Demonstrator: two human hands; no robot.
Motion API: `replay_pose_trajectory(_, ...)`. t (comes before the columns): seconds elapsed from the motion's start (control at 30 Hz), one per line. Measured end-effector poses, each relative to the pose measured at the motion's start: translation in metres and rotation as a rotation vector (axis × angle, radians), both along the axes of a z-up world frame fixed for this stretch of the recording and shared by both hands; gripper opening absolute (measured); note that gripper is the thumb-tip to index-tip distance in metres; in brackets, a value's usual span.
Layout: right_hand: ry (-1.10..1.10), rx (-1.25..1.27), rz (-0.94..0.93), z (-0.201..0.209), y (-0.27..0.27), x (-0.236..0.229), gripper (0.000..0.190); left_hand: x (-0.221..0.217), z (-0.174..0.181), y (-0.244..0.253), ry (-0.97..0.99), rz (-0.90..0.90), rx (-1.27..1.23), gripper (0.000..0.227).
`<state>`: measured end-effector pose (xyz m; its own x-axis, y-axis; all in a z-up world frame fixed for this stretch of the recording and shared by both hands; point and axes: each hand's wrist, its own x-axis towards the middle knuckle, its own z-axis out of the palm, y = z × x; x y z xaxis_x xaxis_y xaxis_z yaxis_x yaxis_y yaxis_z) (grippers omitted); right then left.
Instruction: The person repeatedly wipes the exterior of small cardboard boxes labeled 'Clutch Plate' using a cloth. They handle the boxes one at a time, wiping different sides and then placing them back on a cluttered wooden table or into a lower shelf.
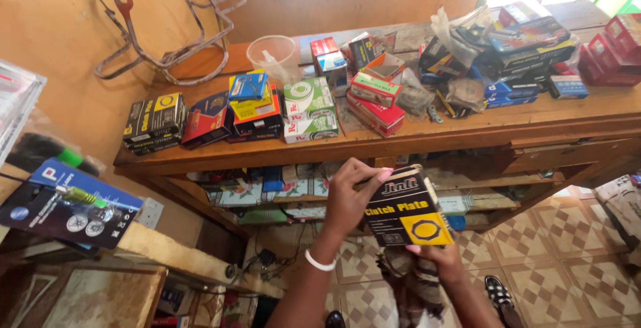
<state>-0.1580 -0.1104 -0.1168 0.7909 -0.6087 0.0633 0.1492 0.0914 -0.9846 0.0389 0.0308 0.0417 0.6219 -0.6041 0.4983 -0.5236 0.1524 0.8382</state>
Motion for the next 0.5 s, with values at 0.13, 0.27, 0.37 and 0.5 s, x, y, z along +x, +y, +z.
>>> replay_pose_trajectory(0.13, 0.012, -0.032, 0.053, -0.011, -0.020, -0.009, 0.047, 0.004, 0.026, 0.011, -0.106, -0.190, 0.005, 0.027)
replay_pose_trajectory(0.27, 0.018, -0.069, 0.076, -0.005, -0.024, -0.007, 0.047, -0.015, 0.042, 0.019, -0.348, -0.189, 0.090, 0.049)
replay_pose_trajectory(0.37, 0.057, -0.155, 0.063, -0.004, -0.020, -0.009, 0.046, -0.021, 0.043, 0.018, -0.406, -0.141, 0.187, 0.057)
replay_pose_trajectory(0.5, 0.110, -0.186, 0.072, -0.010, -0.018, -0.008, 0.045, -0.022, 0.039, 0.017, -0.484, -0.110, 0.134, 0.053)
